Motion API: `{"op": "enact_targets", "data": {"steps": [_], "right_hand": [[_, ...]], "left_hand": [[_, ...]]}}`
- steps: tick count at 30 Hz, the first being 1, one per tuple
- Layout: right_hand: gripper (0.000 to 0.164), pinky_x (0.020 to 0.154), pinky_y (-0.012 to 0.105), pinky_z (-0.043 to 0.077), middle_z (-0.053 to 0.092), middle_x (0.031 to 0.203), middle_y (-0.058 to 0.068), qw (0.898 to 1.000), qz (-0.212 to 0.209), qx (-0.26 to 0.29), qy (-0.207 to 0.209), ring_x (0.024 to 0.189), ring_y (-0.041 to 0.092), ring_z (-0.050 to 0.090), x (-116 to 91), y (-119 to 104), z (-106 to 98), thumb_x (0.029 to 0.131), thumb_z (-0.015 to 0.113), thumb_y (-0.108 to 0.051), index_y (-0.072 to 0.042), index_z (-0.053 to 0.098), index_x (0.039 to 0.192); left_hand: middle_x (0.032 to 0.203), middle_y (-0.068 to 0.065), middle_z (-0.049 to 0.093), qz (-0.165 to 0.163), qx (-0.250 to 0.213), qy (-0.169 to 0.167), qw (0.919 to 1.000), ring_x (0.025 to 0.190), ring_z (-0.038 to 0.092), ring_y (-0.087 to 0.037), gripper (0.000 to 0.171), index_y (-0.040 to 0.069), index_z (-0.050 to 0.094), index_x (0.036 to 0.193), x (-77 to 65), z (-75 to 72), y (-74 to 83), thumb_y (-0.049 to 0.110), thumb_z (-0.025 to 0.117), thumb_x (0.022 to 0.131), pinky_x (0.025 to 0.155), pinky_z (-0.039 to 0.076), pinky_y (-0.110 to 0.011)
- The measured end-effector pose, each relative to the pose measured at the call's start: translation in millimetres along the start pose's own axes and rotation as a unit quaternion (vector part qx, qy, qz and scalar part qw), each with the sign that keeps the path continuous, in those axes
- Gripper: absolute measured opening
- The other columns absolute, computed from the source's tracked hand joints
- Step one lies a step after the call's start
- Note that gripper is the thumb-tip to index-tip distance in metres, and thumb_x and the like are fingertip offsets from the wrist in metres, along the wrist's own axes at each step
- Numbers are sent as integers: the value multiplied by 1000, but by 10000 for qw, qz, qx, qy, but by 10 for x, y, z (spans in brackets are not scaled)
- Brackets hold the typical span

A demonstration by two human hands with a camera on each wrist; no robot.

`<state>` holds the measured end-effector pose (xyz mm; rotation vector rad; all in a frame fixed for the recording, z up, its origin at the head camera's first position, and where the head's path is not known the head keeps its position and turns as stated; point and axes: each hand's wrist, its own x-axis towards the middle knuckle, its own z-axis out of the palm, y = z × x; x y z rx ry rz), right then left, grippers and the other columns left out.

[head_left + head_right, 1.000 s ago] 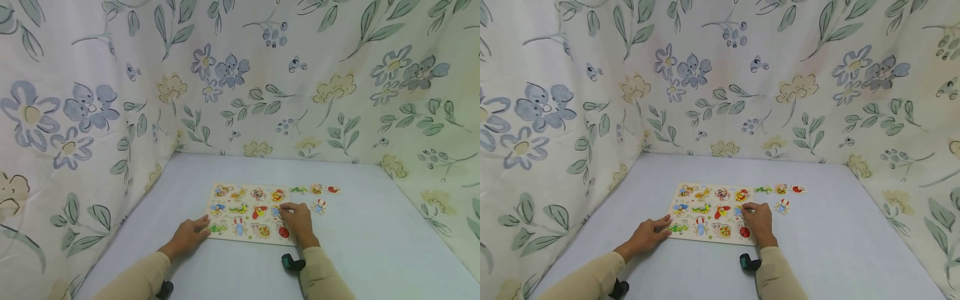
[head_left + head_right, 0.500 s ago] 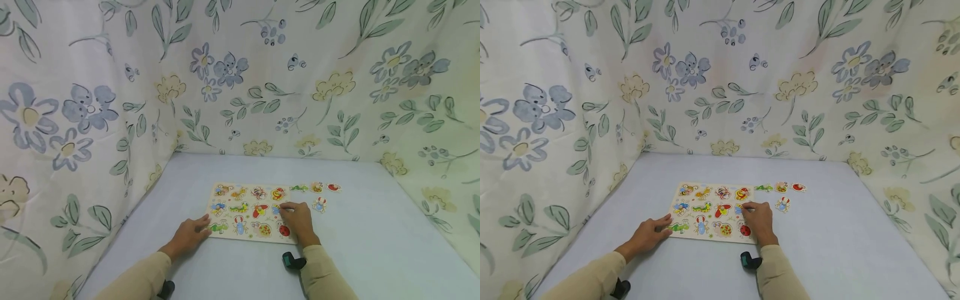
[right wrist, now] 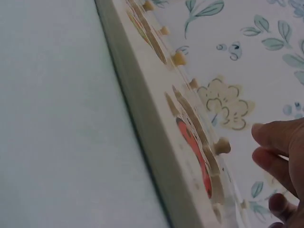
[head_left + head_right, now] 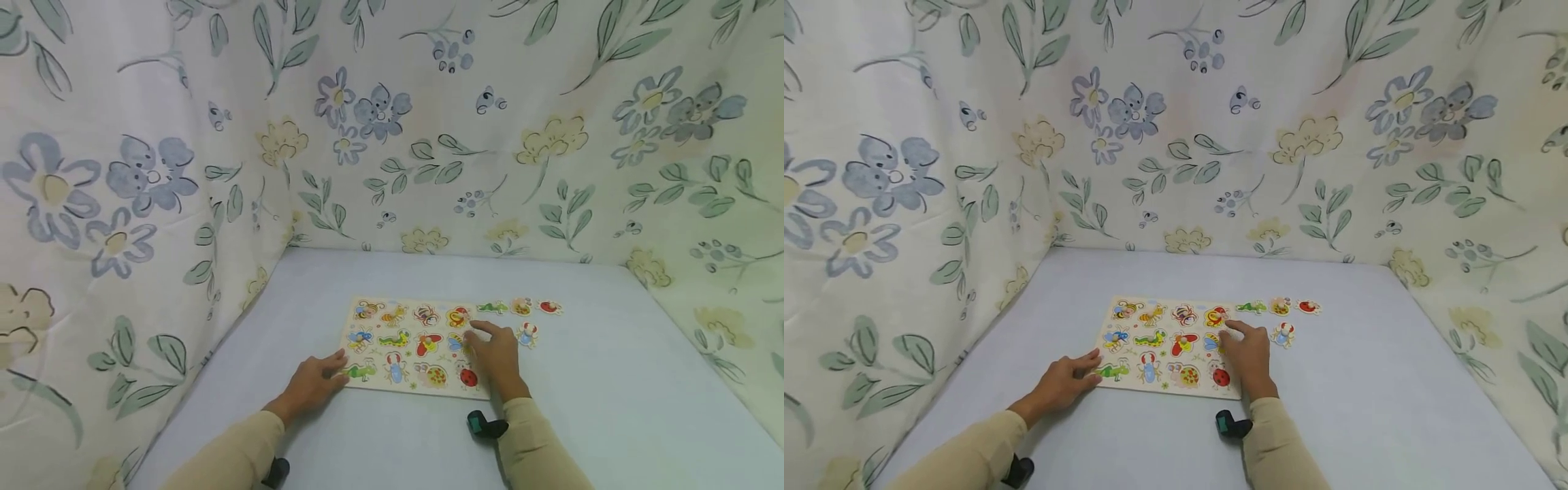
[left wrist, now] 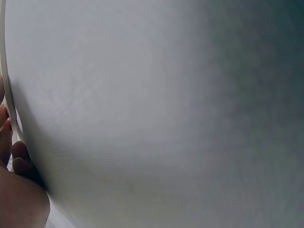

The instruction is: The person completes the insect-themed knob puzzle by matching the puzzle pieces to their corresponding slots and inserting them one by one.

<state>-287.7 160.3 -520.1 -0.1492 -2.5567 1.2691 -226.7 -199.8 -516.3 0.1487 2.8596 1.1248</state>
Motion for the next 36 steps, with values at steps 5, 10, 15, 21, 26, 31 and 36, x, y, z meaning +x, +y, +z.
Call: {"op": "enact_targets", "data": {"steps": [5, 10, 15, 21, 26, 31, 36], "right_hand": [[34, 92, 50, 44, 63, 122, 17, 9997, -97, -49, 218, 113, 33, 55, 157, 52, -119, 86, 74, -22, -5, 70, 116], [34, 97, 53, 42, 62, 124, 17, 9990, -172, -176, 364, 124, 38, 49, 395, 109, -264, 88, 72, -23, -5, 69, 117], [34, 103, 53, 36, 61, 126, 16, 9986, -180, -199, 450, 126, 39, 46, 629, 164, -353, 88, 71, -22, -6, 69, 118], [35, 106, 51, 32, 60, 128, 16, 9994, -41, -80, 335, 129, 38, 43, 816, 247, -358, 89, 71, -22, -5, 68, 119], [36, 106, 53, 31, 58, 129, 18, 9994, 207, -276, 14, 130, 40, 41, 852, 264, -328, 90, 68, -21, -3, 66, 121], [32, 109, 52, 27, 62, 122, 19, 9983, 150, -555, 21, 128, 42, 43, 855, 317, -295, 90, 67, -17, 0, 68, 117], [28, 106, 52, 31, 64, 117, 20, 9974, -57, -689, 189, 124, 42, 47, 883, 349, -288, 89, 67, -15, 1, 70, 113]], "left_hand": [[140, 4, 49, 11, 57, -11, 10000, 134, 39, -28, 45, 7, 62, 127, -22, 30, -3, 22, 74, 86, 109, 26, -53], [140, 3, 49, 157, 34, -5, 9999, 133, 40, -30, 45, 7, 62, 127, -28, 4, 34, 23, 73, 87, 107, 29, -53], [140, 4, 49, 129, 85, -9, 9999, 134, 39, -29, 44, 8, 63, 127, -8, -40, 31, 23, 73, 87, 108, 27, -53], [140, 3, 49, 36, 48, -25, 10000, 134, 39, -30, 44, 8, 63, 126, -18, -66, 2, 22, 73, 86, 109, 25, -54], [141, 4, 48, 69, 17, -115, 9999, 134, 37, -31, 44, 9, 63, 126, -35, -59, -36, 24, 72, 87, 109, 24, -55], [140, 2, 49, 278, -129, -123, 9995, 134, 37, -33, 42, 7, 64, 125, -48, -46, -45, 23, 72, 87, 109, 22, -56], [141, 3, 49, 310, -98, -115, 9994, 134, 37, -32, 42, 8, 64, 125, -28, -51, -42, 24, 72, 87, 109, 22, -56]]}}
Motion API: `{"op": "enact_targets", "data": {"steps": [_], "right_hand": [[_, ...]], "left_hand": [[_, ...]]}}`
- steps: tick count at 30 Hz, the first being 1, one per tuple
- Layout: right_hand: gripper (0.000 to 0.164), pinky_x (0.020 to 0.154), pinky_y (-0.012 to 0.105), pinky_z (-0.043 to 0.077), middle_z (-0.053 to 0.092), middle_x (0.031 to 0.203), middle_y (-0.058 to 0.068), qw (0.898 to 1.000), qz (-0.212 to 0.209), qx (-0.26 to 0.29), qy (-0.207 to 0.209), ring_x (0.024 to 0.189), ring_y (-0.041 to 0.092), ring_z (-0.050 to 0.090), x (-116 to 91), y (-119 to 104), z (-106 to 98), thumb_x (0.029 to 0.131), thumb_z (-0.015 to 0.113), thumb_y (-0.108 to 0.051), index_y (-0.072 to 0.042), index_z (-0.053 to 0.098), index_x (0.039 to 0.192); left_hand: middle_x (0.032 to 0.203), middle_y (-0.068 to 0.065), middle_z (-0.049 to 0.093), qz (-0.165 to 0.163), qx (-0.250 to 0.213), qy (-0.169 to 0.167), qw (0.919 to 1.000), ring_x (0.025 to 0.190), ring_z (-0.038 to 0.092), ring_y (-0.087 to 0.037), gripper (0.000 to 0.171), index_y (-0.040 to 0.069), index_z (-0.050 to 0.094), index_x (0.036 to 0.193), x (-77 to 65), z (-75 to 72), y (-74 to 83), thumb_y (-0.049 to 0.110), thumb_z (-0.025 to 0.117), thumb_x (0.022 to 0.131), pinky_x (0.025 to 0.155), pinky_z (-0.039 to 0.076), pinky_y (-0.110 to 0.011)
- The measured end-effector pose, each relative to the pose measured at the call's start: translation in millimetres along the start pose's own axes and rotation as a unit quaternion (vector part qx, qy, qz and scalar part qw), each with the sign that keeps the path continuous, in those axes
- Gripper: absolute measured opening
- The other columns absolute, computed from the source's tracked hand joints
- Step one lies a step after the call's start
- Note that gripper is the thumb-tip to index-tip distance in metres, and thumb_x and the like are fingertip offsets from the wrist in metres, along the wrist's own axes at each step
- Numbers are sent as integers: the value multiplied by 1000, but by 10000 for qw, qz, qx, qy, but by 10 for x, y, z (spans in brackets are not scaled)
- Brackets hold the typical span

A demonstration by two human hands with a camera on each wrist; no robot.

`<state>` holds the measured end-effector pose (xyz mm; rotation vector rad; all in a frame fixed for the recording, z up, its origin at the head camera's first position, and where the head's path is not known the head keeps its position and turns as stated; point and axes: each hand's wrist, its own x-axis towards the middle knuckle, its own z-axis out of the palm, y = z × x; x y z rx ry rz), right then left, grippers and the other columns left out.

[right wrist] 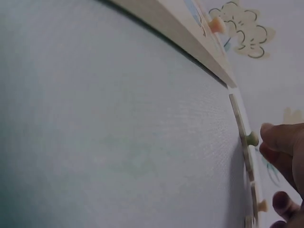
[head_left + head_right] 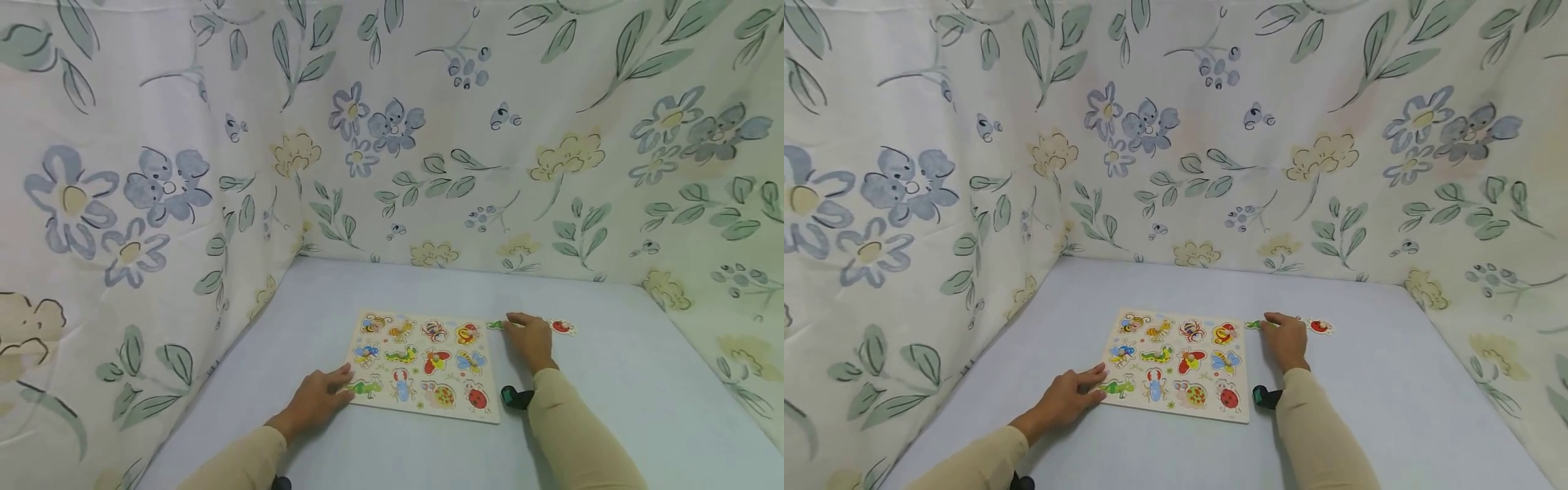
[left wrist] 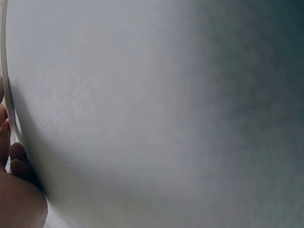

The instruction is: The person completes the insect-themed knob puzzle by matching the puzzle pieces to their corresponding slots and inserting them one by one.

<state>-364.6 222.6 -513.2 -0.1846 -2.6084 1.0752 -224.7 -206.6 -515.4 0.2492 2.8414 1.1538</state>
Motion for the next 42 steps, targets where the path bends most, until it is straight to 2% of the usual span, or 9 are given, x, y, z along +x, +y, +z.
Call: {"op": "enact_targets", "data": {"steps": [4, 9, 19, 30, 33, 35, 38, 41, 42], "right_hand": [[28, 101, 56, 36, 63, 119, 22, 9998, 35, -149, -108, 122, 43, 48, 23, 0, 10, 89, 66, -16, -1, 71, 111], [23, 97, 56, 39, 65, 116, 21, 9993, 41, -332, -172, 118, 42, 52, 39, 5, 23, 90, 66, -16, -2, 73, 106], [23, 96, 56, 38, 65, 115, 21, 9983, 50, -458, -352, 116, 43, 51, 28, -32, 18, 90, 65, -16, -2, 73, 107], [18, 97, 55, 40, 69, 106, 20, 9985, -341, 42, 424, 113, 42, 56, -114, 13, -41, 88, 69, -14, -1, 76, 99], [17, 89, 50, 45, 69, 105, 21, 9971, -494, 126, 561, 107, 41, 59, -185, -21, -78, 87, 71, -14, -2, 76, 97], [16, 75, 45, 47, 68, 106, 22, 9965, -557, 154, 611, 102, 38, 61, -246, -53, -107, 86, 72, -15, -3, 77, 97], [17, 61, 37, 40, 68, 107, 21, 9962, -553, 182, 650, 92, 32, 60, -337, -120, -152, 87, 72, -18, -5, 77, 98], [21, 53, 34, 37, 68, 109, 21, 9967, -386, 344, 620, 84, 29, 55, -441, -218, -196, 88, 72, -24, -6, 77, 100], [23, 56, 36, 40, 67, 111, 21, 9968, -315, 410, 608, 87, 31, 56, -482, -257, -208, 88, 71, -26, -7, 77, 101]], "left_hand": [[140, 2, 50, 34, 32, 0, 10000, 133, 39, -32, 42, 7, 64, 125, 2, -6, 0, 24, 72, 87, 108, 26, -55], [139, 1, 50, 86, 27, -26, 10000, 133, 39, -32, 43, 6, 64, 124, 2, -5, 2, 24, 72, 86, 108, 23, -57], [138, -1, 51, 158, -45, 7, 9999, 132, 39, -33, 43, 5, 64, 123, -11, -4, -11, 24, 73, 86, 108, 22, -58], [139, -1, 50, 266, 14, -43, 9996, 132, 41, -31, 44, 4, 63, 124, -19, 10, -42, 24, 73, 86, 109, 24, -56], [138, -1, 50, 238, 5, -38, 9997, 132, 41, -32, 44, 4, 63, 124, -22, 6, -38, 23, 73, 86, 108, 24, -57], [138, -1, 50, 225, 23, -52, 9997, 131, 41, -32, 44, 4, 63, 124, -26, 4, -35, 23, 73, 86, 108, 24, -57], [138, -2, 50, 272, 40, -32, 9996, 131, 42, -33, 44, 3, 63, 124, -26, 3, -30, 23, 73, 86, 107, 27, -56], [138, -2, 50, 284, 19, -24, 9996, 131, 42, -32, 44, 2, 62, 124, -21, -9, -15, 21, 73, 86, 106, 29, -54], [139, -3, 50, 270, 17, -23, 9996, 131, 41, -32, 44, 2, 62, 124, -20, -14, -10, 21, 73, 86, 107, 29, -55]]}}
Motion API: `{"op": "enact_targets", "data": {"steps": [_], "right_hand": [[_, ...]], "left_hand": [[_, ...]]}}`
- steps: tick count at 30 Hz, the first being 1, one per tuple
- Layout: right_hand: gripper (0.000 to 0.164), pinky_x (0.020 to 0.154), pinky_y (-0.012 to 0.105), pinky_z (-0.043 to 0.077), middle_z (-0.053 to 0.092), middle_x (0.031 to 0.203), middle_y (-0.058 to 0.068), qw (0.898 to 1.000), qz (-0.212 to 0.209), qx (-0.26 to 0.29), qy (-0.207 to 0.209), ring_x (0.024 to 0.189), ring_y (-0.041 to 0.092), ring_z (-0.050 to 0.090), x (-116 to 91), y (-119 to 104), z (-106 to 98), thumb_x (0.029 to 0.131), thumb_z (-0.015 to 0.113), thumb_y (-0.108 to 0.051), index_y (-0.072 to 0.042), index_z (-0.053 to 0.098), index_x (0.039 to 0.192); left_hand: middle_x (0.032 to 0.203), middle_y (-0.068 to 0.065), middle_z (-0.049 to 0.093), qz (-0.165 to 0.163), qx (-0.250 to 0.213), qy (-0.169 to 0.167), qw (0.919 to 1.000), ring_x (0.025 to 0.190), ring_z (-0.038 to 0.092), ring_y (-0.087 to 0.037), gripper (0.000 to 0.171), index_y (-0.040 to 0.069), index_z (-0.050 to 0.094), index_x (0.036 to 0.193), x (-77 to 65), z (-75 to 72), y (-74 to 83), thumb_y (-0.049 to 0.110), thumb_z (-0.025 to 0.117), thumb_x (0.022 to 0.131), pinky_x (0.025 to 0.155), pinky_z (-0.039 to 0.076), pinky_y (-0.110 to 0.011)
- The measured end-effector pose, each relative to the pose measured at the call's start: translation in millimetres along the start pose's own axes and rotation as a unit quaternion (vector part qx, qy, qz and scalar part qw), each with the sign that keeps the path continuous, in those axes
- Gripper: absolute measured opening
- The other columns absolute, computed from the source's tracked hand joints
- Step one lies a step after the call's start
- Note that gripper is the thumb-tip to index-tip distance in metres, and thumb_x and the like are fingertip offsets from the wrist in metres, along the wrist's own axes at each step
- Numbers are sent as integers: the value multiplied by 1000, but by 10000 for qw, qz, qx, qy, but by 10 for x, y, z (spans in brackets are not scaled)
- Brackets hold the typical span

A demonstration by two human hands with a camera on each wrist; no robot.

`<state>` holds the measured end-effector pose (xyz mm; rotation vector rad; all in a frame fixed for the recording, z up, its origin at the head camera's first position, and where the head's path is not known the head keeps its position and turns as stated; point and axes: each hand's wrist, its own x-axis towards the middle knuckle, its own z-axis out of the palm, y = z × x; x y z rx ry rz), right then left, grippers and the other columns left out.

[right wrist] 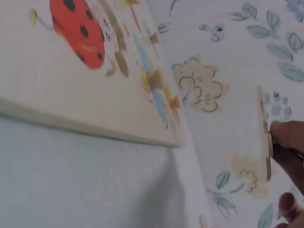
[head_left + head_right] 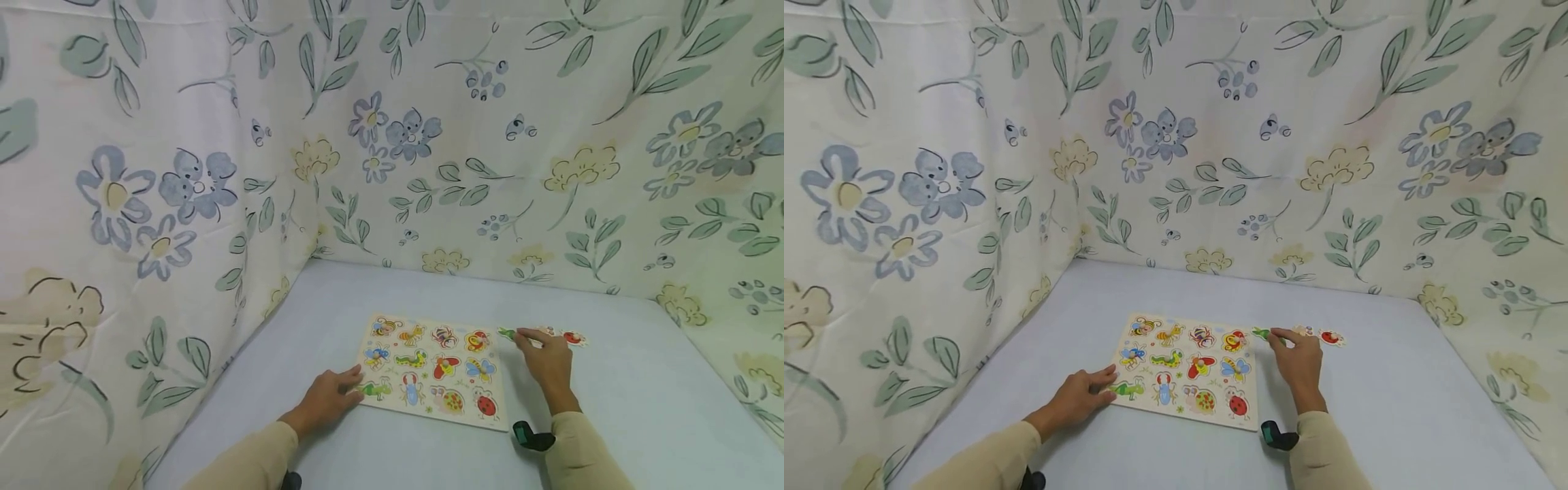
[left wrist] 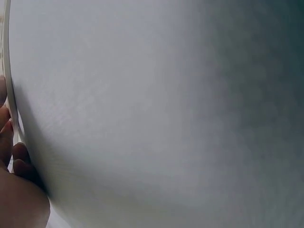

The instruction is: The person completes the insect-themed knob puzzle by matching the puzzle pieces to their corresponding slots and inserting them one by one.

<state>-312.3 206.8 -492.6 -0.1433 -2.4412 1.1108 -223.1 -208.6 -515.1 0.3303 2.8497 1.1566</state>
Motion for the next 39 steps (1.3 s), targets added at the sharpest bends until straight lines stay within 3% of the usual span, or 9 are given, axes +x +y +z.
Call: {"op": "enact_targets", "data": {"steps": [4, 6, 11, 16, 27, 32, 39], "right_hand": [[24, 69, 48, 44, 67, 110, 18, 9991, 81, 388, 155, 101, 34, 53, -162, -154, -12, 88, 72, -27, -7, 77, 100], [20, 78, 52, 41, 68, 104, 17, 9977, -139, 590, 303, 107, 34, 51, -231, -233, -3, 87, 74, -22, -6, 77, 98], [16, 69, 40, 38, 68, 91, 17, 9931, -736, 864, 286, 92, 25, 50, -379, -393, 35, 82, 77, -15, -4, 77, 94], [15, 61, 36, 35, 61, 86, 11, 9920, -872, 902, 113, 83, 19, 44, -517, -482, 100, 81, 79, -15, -7, 78, 94], [14, 55, 33, 34, 57, 81, 4, 9858, -1178, 1188, -114, 77, 16, 40, -677, -738, 247, 80, 80, -14, -11, 78, 94], [12, 54, 32, 37, 63, 83, -1, 9785, -1423, 1459, -327, 79, 20, 42, -696, -872, 326, 81, 80, -14, -13, 79, 92], [12, 56, 34, 31, 72, 85, -8, 9593, -2258, 1615, -514, 75, 20, 39, -742, -1064, 540, 79, 81, -11, -14, 79, 90]], "left_hand": [[139, -3, 49, -59, -13, -39, 10000, 132, 40, -32, 44, 2, 62, 125, -10, -18, 18, 21, 72, 87, 108, 27, -55], [140, -3, 49, -69, -31, -33, 10000, 132, 40, -32, 44, 2, 61, 125, -14, -21, 14, 21, 72, 87, 108, 26, -55], [139, -2, 50, -198, -2, -8, 9998, 132, 40, -33, 43, 3, 63, 125, -41, -3, -32, 22, 72, 87, 108, 26, -56], [140, 0, 49, -390, 21, -43, 9992, 133, 39, -32, 44, 4, 63, 125, -90, 32, -70, 23, 73, 87, 108, 26, -55], [139, -4, 50, -187, -12, -4, 9998, 131, 42, -31, 44, 1, 62, 124, -118, 23, -84, 21, 73, 86, 108, 29, -52], [139, -3, 50, -76, 68, -5, 9999, 131, 42, -31, 45, 1, 62, 125, -77, 24, -63, 21, 72, 87, 107, 30, -52], [141, 1, 48, -88, 82, -36, 9999, 133, 40, -31, 45, 3, 61, 127, 3, 9, 0, 23, 72, 88, 108, 30, -51]]}}
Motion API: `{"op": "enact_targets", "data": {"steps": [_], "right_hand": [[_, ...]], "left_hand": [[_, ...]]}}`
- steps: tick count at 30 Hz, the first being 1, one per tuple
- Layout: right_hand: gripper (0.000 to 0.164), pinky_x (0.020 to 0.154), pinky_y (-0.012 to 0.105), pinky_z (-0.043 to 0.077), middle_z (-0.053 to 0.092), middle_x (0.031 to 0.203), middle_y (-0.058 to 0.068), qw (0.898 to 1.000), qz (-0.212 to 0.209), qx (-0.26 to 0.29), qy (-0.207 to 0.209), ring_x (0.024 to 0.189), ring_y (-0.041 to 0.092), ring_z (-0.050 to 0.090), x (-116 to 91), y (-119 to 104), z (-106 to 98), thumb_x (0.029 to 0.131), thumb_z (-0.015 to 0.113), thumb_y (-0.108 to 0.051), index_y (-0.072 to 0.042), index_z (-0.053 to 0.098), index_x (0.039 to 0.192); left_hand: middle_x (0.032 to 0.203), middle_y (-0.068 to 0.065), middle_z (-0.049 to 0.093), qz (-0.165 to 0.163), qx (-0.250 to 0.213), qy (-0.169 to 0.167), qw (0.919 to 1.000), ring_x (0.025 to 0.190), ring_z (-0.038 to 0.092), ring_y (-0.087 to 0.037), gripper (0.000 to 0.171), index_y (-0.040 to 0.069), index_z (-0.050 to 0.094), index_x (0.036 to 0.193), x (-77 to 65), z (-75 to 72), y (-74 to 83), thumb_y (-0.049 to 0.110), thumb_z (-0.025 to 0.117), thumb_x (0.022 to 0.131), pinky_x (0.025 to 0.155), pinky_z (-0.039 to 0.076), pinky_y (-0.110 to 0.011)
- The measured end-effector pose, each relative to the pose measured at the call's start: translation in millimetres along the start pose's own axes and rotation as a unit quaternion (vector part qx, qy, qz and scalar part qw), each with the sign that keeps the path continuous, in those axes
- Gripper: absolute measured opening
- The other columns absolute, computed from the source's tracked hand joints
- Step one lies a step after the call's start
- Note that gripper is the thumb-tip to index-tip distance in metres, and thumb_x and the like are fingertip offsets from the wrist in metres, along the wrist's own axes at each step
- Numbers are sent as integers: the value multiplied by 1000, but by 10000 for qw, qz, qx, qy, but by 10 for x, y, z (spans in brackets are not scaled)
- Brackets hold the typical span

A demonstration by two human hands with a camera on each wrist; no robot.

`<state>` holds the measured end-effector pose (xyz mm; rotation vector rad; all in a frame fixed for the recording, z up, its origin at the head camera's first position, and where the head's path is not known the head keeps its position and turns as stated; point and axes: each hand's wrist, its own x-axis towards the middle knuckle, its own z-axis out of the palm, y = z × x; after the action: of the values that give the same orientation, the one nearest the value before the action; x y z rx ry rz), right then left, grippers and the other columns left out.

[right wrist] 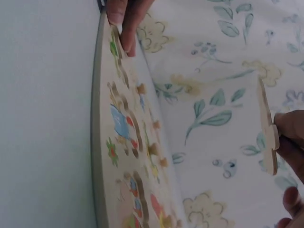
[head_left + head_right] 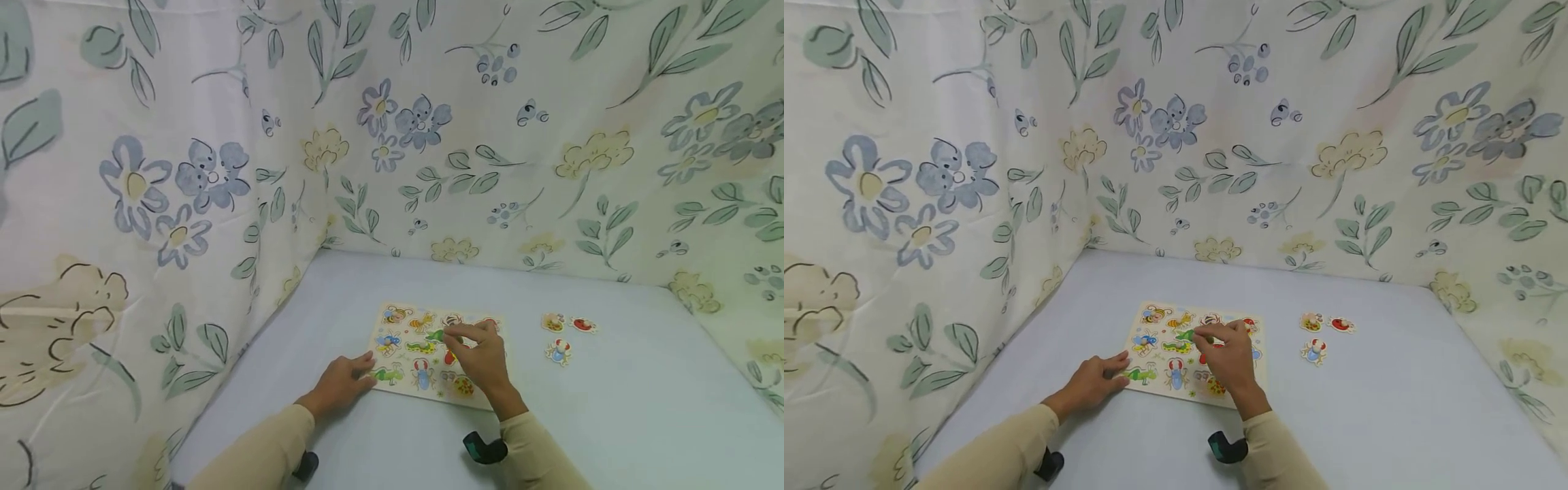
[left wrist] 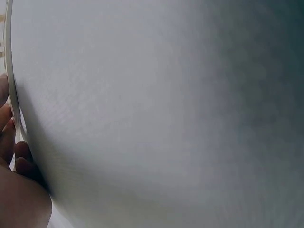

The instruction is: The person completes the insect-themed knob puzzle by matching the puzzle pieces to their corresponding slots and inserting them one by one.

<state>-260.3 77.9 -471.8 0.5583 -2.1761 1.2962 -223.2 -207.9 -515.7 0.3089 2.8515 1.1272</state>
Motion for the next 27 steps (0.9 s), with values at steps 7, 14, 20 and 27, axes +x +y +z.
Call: {"op": "enact_targets", "data": {"steps": [7, 14, 20, 27], "right_hand": [[9, 57, 32, 31, 71, 84, -13, 9989, -325, 38, -351, 71, 18, 38, -11, -76, 279, 79, 81, -13, -17, 79, 87], [9, 56, 31, 30, 62, 74, -21, 9975, -70, -77, -703, 70, 14, 35, -99, -123, 560, 78, 81, -15, -21, 79, 84], [8, 57, 28, 32, 62, 72, -20, 9934, -18, -332, -1102, 71, 12, 36, -193, -124, 754, 77, 82, -17, -22, 79, 82], [5, 56, 29, 29, 56, 64, -18, 9847, 191, -802, -1538, 66, 12, 35, -194, -139, 869, 76, 82, -24, -24, 80, 80]], "left_hand": [[142, 1, 46, -135, -127, -98, 9998, 135, 36, -30, 46, 4, 60, 128, 30, -19, 34, 22, 73, 87, 110, 25, -52], [142, 0, 47, -290, -150, -114, 9994, 135, 37, -31, 47, 5, 61, 128, 29, -34, 40, 23, 74, 86, 110, 26, -51], [141, -2, 48, -200, -108, -89, 9997, 134, 38, -33, 48, 3, 62, 126, 16, -40, 40, 23, 75, 85, 109, 27, -52], [140, -1, 49, -98, -28, -30, 9999, 133, 39, -35, 48, 3, 63, 125, 18, -43, 29, 24, 77, 83, 108, 28, -54]]}}
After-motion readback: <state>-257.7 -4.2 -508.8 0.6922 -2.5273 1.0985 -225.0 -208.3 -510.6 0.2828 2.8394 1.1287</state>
